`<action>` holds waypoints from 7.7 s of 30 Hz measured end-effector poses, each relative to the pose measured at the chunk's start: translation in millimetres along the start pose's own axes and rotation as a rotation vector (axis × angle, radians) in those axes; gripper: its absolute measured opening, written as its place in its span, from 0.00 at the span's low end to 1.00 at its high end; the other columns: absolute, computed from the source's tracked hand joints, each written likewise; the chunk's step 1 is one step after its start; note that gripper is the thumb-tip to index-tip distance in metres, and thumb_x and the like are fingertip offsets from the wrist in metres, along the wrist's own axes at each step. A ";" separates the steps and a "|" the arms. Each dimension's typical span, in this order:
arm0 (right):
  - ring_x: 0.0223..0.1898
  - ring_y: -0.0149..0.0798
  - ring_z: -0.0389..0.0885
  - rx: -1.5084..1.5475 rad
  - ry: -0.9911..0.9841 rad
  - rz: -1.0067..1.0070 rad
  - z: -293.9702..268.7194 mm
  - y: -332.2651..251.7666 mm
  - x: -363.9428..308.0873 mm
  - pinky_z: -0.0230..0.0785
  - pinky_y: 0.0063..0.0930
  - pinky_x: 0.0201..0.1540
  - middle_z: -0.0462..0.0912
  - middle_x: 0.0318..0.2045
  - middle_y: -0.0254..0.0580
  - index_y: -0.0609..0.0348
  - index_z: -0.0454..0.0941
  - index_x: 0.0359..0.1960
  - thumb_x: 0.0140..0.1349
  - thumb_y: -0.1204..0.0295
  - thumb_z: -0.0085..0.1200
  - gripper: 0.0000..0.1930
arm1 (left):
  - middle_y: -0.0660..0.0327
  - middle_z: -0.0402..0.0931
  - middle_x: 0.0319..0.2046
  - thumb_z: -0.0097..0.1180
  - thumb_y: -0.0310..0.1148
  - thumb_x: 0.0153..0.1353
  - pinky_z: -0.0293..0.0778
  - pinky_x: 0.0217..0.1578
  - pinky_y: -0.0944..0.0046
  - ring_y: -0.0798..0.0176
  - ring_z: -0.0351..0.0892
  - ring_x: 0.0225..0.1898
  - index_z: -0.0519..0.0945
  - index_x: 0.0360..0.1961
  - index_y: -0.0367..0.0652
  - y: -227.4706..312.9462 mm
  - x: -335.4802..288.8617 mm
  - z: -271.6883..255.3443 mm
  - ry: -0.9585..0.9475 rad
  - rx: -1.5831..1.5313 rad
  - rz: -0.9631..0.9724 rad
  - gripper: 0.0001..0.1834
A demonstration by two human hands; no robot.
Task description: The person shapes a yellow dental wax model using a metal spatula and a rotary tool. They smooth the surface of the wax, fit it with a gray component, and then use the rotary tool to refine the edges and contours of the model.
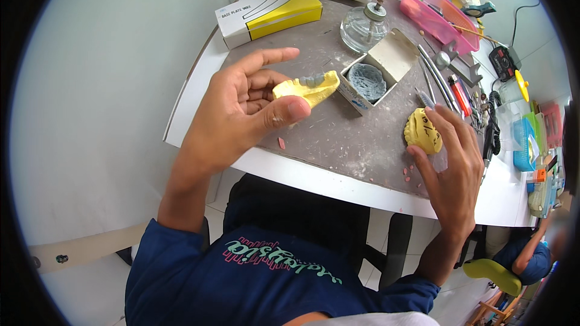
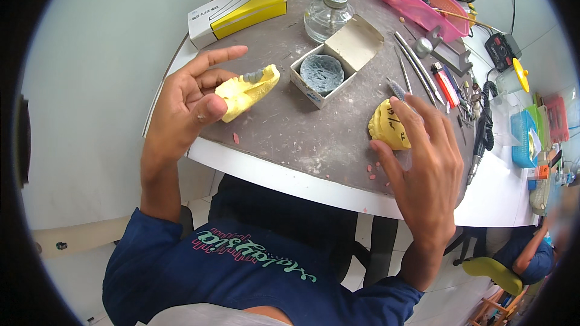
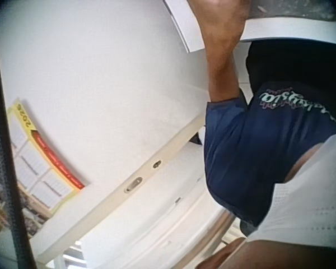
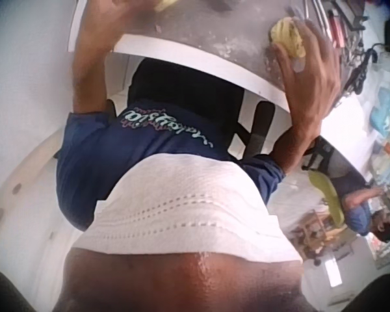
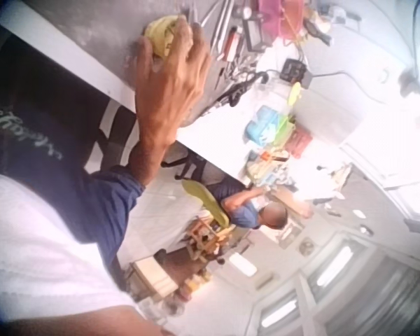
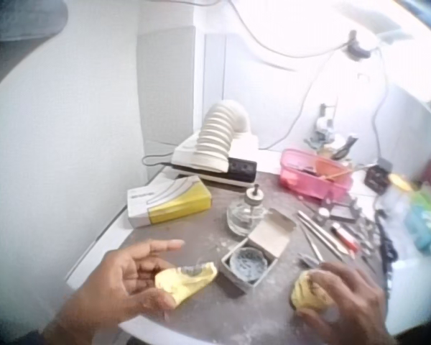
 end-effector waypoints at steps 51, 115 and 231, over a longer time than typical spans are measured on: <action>0.37 0.46 0.84 -0.017 -0.249 0.271 -11.7 52.6 -12.3 0.73 0.37 0.41 0.83 0.35 0.47 0.62 0.81 0.43 0.60 0.78 0.58 0.10 | 0.48 0.75 0.56 0.47 0.42 0.74 0.82 0.51 0.63 0.59 0.81 0.53 0.61 0.67 0.32 -32.2 -2.7 46.9 -0.320 -0.968 -0.252 0.29; 0.60 0.39 0.76 0.976 -0.044 0.082 13.3 -14.7 23.7 0.72 0.35 0.62 0.73 0.61 0.47 0.66 0.66 0.65 0.47 0.79 0.68 0.40 | 0.49 0.73 0.59 0.61 0.19 0.62 0.73 0.59 0.63 0.64 0.74 0.59 0.66 0.65 0.31 -15.4 -8.4 52.3 -0.089 -0.507 0.214 0.30; 0.67 0.57 0.68 1.035 -0.043 -0.223 24.4 -28.8 13.3 0.64 0.43 0.65 0.66 0.64 0.73 0.69 0.68 0.62 0.56 0.77 0.66 0.32 | 0.44 0.74 0.54 0.71 0.16 0.50 0.79 0.55 0.58 0.53 0.81 0.53 0.69 0.59 0.33 -18.0 -41.5 60.1 0.147 0.229 0.769 0.35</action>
Point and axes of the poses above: each hand's wrist, its own x-axis towards the middle knuckle, its own z-axis out of the palm, y = z × x, the point moved 5 cm from there along x, towards the middle knuckle
